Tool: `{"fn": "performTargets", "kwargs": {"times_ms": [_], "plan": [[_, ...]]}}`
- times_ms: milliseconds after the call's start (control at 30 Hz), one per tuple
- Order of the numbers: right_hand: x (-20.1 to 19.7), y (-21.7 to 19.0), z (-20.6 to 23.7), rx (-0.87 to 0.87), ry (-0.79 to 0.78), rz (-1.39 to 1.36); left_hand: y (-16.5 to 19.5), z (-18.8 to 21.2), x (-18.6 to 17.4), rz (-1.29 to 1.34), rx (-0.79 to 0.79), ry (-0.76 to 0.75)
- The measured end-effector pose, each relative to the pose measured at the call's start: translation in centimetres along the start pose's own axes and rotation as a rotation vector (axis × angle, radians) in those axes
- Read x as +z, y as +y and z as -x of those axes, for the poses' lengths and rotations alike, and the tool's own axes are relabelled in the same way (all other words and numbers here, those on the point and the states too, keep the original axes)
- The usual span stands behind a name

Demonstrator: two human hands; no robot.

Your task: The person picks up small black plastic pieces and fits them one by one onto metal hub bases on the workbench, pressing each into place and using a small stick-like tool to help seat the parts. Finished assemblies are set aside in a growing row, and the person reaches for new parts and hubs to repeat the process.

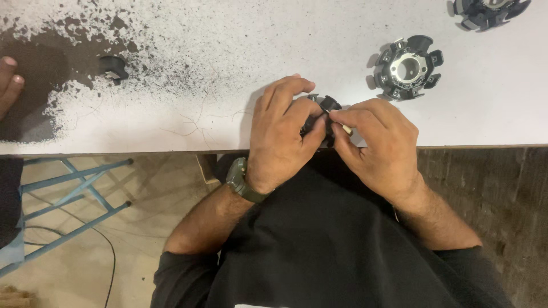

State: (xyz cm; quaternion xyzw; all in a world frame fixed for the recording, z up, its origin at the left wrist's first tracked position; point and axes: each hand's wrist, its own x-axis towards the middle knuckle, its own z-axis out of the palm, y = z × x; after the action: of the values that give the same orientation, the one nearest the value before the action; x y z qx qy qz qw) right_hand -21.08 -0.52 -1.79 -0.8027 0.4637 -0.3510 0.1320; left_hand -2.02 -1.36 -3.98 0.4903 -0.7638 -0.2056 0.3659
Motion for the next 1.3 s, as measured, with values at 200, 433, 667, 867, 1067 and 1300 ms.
{"fn": "performTargets", "kwargs": {"times_ms": [200, 433, 667, 867, 1067, 1300], "plan": [[0.1, 0.0, 0.1, 0.024, 0.02, -0.006, -0.1, 0.2, 0.9, -0.084, 0.026, 0.062], [0.2, -0.2, 0.6, -0.019, 0.057, -0.011, -0.4, 0.0, 1.4, -0.104, 0.042, 0.089], [0.4, -0.4, 0.4, -0.059, 0.049, 0.083, -0.6, 0.1, 1.5, -0.092, 0.034, 0.076], [-0.1, -0.4, 0.0, -0.029, 0.004, 0.059, -0.1, -0.4, 0.7, -0.077, 0.05, 0.107], [0.0, 0.3, 0.1, 0.015, 0.141, -0.062, -0.5, -1.0, -2.3, -0.08, 0.127, 0.099], [1.5, 0.9, -0.1, 0.104, 0.133, -0.098, -1.1, -2.1, -1.7, -0.068, 0.085, -0.103]]}}
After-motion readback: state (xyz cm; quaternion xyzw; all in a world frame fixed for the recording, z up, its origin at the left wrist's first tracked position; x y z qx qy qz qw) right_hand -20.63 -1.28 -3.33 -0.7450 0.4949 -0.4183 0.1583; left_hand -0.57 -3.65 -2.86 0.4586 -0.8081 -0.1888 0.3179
